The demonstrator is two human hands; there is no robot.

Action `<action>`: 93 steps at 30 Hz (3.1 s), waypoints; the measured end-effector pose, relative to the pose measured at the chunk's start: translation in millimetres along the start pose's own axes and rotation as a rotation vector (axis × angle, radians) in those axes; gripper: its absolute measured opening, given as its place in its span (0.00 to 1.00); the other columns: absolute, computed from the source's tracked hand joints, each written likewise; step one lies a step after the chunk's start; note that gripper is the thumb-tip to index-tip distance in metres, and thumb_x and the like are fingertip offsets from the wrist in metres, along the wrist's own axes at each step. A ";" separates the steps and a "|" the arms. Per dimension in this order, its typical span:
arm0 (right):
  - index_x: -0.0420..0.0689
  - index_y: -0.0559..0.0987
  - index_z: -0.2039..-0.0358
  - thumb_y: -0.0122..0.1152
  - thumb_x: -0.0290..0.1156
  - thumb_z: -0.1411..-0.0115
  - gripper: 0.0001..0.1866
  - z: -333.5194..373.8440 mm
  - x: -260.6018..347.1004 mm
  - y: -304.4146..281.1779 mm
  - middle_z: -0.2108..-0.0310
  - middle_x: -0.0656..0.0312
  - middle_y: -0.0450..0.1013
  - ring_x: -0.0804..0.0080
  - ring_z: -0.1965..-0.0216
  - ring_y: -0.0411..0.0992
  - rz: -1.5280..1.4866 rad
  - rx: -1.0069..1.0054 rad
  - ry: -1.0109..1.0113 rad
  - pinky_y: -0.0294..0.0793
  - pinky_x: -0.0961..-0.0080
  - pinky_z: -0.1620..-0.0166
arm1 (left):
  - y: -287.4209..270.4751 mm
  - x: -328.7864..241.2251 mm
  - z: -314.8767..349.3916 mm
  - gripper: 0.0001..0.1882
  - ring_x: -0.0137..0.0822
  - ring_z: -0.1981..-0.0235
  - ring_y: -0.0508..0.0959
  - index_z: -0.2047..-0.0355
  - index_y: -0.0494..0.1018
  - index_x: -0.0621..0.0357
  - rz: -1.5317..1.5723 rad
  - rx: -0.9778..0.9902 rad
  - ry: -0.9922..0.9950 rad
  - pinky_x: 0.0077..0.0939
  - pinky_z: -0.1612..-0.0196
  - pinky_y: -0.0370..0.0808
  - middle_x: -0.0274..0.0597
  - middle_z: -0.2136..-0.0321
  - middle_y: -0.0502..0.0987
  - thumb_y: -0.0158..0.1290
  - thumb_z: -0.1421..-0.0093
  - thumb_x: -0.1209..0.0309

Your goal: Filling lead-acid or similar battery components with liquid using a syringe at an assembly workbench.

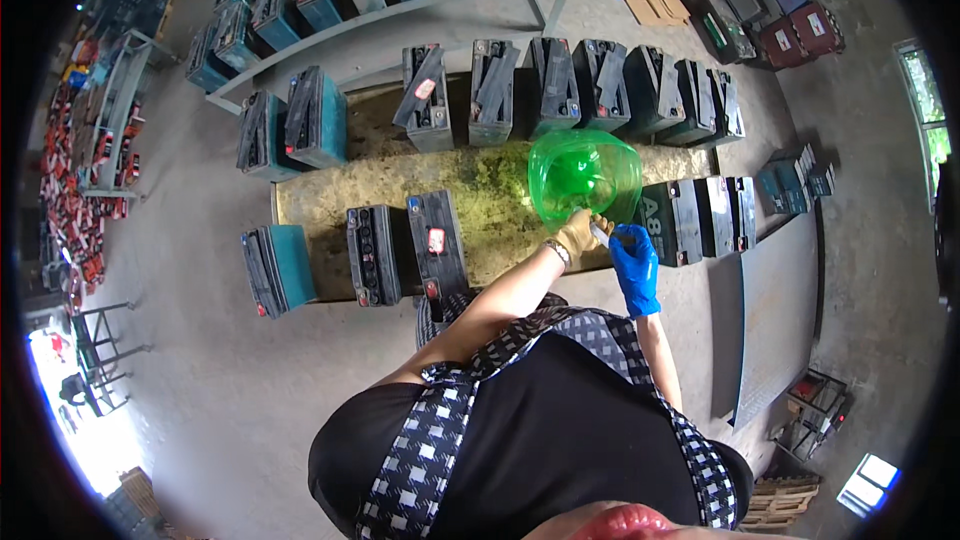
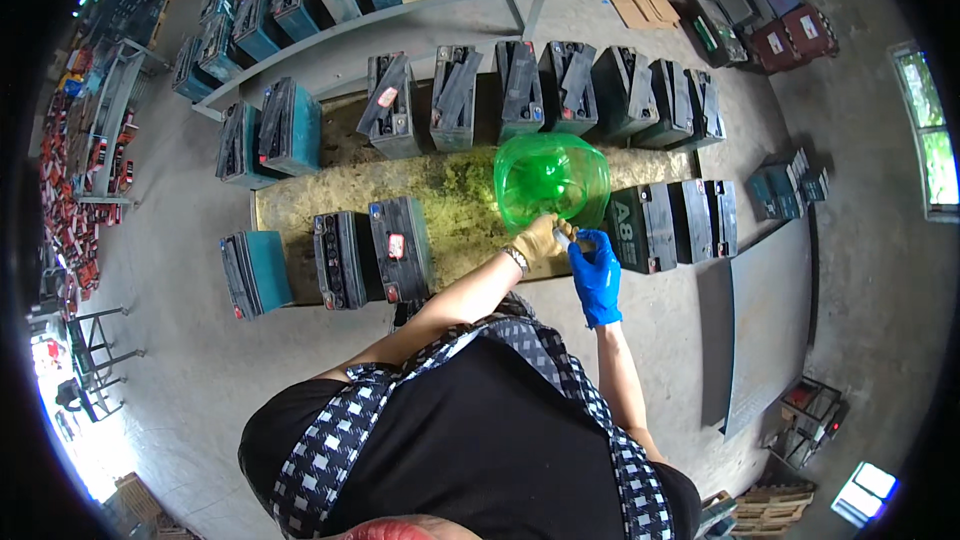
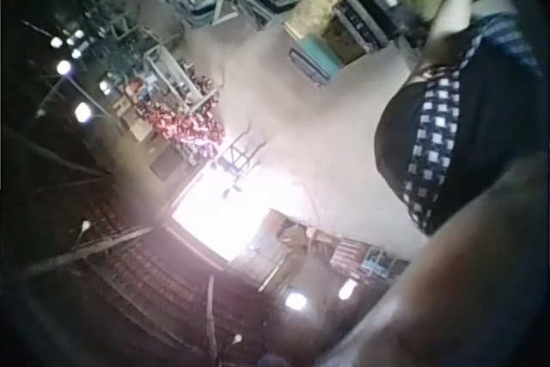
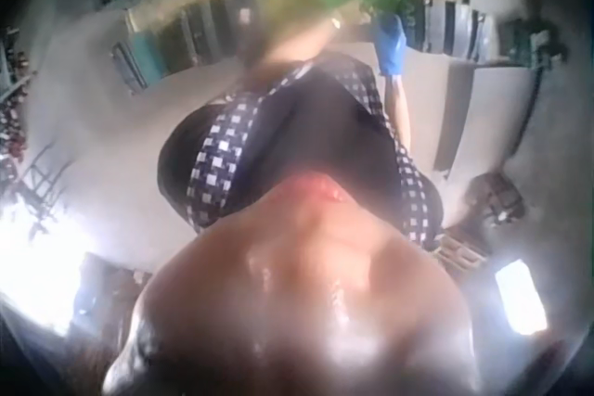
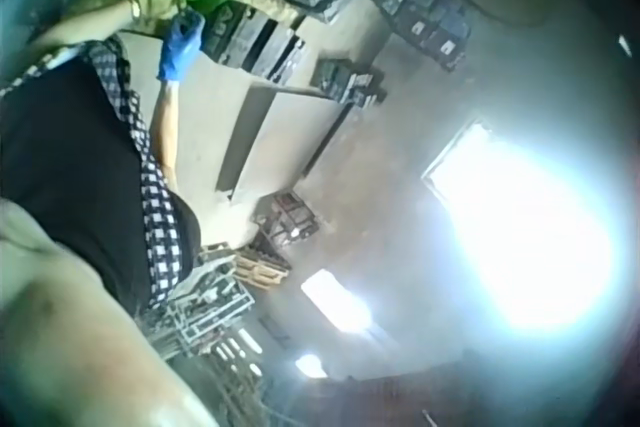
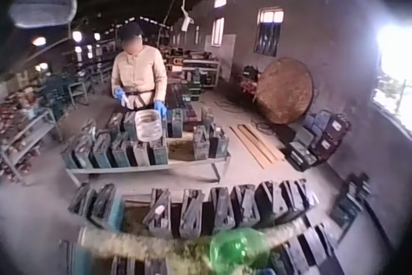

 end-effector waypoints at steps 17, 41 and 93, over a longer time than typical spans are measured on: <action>0.45 0.76 0.50 0.59 0.35 0.35 0.15 -6.4 -21.7 1.4 0.74 0.68 0.74 0.86 0.78 0.67 -0.337 0.230 0.332 0.62 0.86 0.78 | 24.5 -2.4 38.6 0.17 0.48 0.59 0.79 0.60 0.67 0.65 -0.087 0.239 -0.029 0.54 0.49 0.75 0.55 0.63 0.76 0.42 0.31 0.60; 0.36 0.48 0.31 0.57 0.80 0.63 0.72 85.7 119.0 53.3 0.46 0.51 0.66 0.71 0.62 0.67 -0.946 0.485 0.167 0.68 0.76 0.65 | -81.4 -131.9 417.9 0.08 0.27 0.70 0.81 0.63 0.79 0.57 -1.626 -0.008 1.476 0.21 0.67 0.78 0.38 0.67 0.82 0.59 0.41 0.68; 0.30 0.66 0.40 0.35 0.75 0.44 0.55 88.0 177.0 218.0 0.53 0.44 0.74 0.71 0.73 0.70 -0.576 0.556 0.607 0.69 0.83 0.69 | -142.2 -196.8 431.7 0.06 0.39 0.70 0.77 0.68 0.75 0.51 -2.024 -0.258 2.093 0.34 0.65 0.74 0.36 0.72 0.74 0.54 0.48 0.71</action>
Point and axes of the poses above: each hand's wrist, its own z-axis away from the middle knuckle, its own y-axis out of the palm, x = y × z, the point moved 9 cm from there along -z, towards the middle knuckle
